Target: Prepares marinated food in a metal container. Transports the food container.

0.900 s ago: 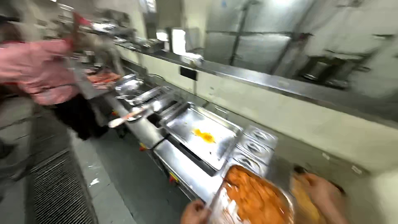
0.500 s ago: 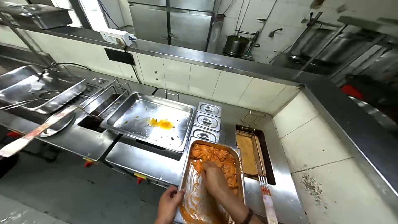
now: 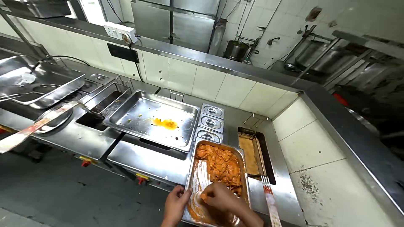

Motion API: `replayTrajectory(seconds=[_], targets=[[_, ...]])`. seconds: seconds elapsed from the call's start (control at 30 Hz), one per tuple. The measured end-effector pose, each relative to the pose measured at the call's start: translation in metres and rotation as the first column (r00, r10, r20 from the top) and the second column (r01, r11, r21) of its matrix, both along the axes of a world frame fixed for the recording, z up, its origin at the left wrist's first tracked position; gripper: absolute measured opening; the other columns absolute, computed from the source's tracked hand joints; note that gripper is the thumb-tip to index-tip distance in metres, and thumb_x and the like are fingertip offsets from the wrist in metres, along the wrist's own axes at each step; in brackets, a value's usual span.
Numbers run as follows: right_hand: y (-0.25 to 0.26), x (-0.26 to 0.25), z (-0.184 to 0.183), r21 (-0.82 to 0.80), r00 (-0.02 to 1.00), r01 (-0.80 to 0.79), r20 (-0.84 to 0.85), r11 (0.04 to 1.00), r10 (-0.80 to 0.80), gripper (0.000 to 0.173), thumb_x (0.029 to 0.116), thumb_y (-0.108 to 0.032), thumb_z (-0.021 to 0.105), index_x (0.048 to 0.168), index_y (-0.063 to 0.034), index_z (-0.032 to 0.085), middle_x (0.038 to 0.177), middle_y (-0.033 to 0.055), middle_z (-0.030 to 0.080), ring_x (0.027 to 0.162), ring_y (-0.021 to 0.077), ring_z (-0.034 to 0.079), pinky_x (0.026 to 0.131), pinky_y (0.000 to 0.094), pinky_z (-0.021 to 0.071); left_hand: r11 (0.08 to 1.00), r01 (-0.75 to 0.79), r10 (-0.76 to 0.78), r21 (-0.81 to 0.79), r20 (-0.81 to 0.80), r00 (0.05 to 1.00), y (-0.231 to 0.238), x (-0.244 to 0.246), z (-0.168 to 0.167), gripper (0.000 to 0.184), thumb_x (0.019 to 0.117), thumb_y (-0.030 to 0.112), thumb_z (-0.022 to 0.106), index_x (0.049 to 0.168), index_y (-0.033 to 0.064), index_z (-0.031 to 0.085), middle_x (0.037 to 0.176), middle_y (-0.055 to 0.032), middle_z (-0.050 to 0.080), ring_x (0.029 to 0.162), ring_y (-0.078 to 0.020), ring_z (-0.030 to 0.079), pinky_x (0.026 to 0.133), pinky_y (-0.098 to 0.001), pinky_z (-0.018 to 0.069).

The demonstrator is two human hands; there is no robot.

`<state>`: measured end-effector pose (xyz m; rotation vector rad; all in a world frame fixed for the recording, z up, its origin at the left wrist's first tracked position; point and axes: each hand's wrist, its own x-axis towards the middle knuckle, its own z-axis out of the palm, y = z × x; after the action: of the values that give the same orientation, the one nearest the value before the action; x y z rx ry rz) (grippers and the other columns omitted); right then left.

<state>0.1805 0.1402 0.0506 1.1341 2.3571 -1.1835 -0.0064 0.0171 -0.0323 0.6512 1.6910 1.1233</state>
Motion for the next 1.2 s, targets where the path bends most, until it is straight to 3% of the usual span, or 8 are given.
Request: replayTrajectory(seconds=[0.1, 0.3, 0.43, 0.67, 0.77, 0.9, 1.07, 1.2], targets=[[0.002, 0.020, -0.002, -0.585, 0.760, 0.357, -0.271, 0.728, -0.591, 0.037, 0.1037, -0.024, 0.047, 0.133, -0.0097, 0.063, 0.093, 0.0052, 0.066, 0.072, 0.0142, 0.061, 0.065, 0.0327, 0.0532, 1.000, 0.014, -0.014, -0.003, 0.009, 1.000, -0.001, 0.000, -0.002, 0.042, 0.0828, 0.053, 0.074, 0.085, 0.0118, 0.066, 0.068, -0.0020, 0.060, 0.063, -0.0173, 0.060, 0.063, -0.0411, 0.0535], [-0.016, 0.002, 0.003, -0.970, 0.037, 0.227, 0.100, -0.089, -0.994, 0.042, 0.1063, -0.045, 0.034, 0.103, -0.0114, 0.058, 0.090, 0.0103, 0.068, 0.076, 0.0225, 0.067, 0.064, 0.0378, 0.0582, 0.999, 0.026, -0.026, 0.022, 0.007, 1.000, 0.001, -0.001, -0.003, 0.041, 0.0831, 0.051, 0.074, 0.083, 0.0109, 0.066, 0.069, -0.0026, 0.061, 0.063, -0.0174, 0.061, 0.063, -0.0406, 0.0536], [-0.016, 0.003, 0.004, -0.985, -0.100, 0.105, 0.123, -0.134, -0.987, 0.025, 0.1077, -0.020, 0.045, 0.115, -0.0031, 0.062, 0.099, 0.0158, 0.071, 0.079, 0.0230, 0.072, 0.067, 0.0348, 0.0631, 1.000, 0.023, -0.023, 0.019, 0.001, 1.000, 0.001, -0.002, 0.000, 0.040, 0.0836, 0.049, 0.074, 0.083, 0.0107, 0.066, 0.068, -0.0028, 0.061, 0.063, -0.0170, 0.061, 0.062, -0.0398, 0.0535], [-0.007, 0.007, 0.007, -0.951, -0.093, 0.308, -0.056, 0.025, -0.994, 0.054, 0.1103, -0.050, 0.034, 0.070, -0.0157, 0.048, 0.051, -0.0026, 0.040, 0.037, 0.0067, 0.034, 0.034, 0.0205, 0.0304, 0.999, 0.014, -0.014, 0.029, 0.006, 1.000, 0.000, -0.002, 0.001, 0.037, 0.0847, 0.045, 0.074, 0.082, 0.0098, 0.065, 0.067, -0.0033, 0.061, 0.062, -0.0170, 0.061, 0.062, -0.0392, 0.0539], [-0.008, 0.001, 0.014, -0.861, -0.208, 0.508, -0.090, -0.029, -0.974, 0.042, 0.1090, -0.045, 0.041, 0.082, -0.0147, 0.053, 0.059, 0.0006, 0.049, 0.043, 0.0100, 0.043, 0.038, 0.0249, 0.0369, 1.000, 0.017, -0.017, 0.022, 0.002, 1.000, -0.001, -0.001, 0.002, 0.038, 0.0854, 0.047, 0.074, 0.084, 0.0094, 0.066, 0.070, -0.0044, 0.064, 0.064, -0.0179, 0.063, 0.064, -0.0405, 0.0554], [-0.004, 0.017, 0.022, -0.931, -0.118, 0.363, -0.028, -0.017, -0.993, 0.024, 0.1066, -0.020, 0.045, 0.119, -0.0012, 0.055, 0.101, 0.0174, 0.067, 0.088, 0.0284, 0.069, 0.078, 0.0446, 0.0606, 0.999, 0.027, -0.027, 0.018, -0.004, 1.000, -0.002, -0.001, 0.004, 0.039, 0.0864, 0.047, 0.073, 0.084, 0.0089, 0.066, 0.071, -0.0046, 0.064, 0.065, -0.0184, 0.063, 0.065, -0.0417, 0.0555], [-0.002, 0.033, 0.021, -0.976, -0.120, 0.160, 0.128, -0.146, -0.985, 0.046, 0.1057, -0.053, 0.041, 0.092, -0.0135, 0.060, 0.066, 0.0027, 0.060, 0.048, 0.0104, 0.056, 0.043, 0.0254, 0.0502, 1.000, 0.009, -0.009, 0.022, 0.023, 1.000, -0.001, -0.001, 0.005, 0.036, 0.0876, 0.043, 0.074, 0.084, 0.0077, 0.065, 0.072, -0.0056, 0.064, 0.067, -0.0182, 0.063, 0.066, -0.0408, 0.0555], [-0.010, 0.028, 0.017, -0.966, -0.160, 0.100, 0.222, -0.240, -0.962, 0.044, 0.1042, -0.052, 0.040, 0.110, -0.0121, 0.057, 0.096, 0.0129, 0.067, 0.082, 0.0267, 0.068, 0.068, 0.0456, 0.0591, 0.999, 0.018, -0.020, 0.041, 0.052, 0.998, -0.001, -0.001, 0.004, 0.036, 0.0884, 0.043, 0.073, 0.086, 0.0073, 0.065, 0.074, -0.0065, 0.066, 0.069, -0.0186, 0.065, 0.068, -0.0406, 0.0569]])
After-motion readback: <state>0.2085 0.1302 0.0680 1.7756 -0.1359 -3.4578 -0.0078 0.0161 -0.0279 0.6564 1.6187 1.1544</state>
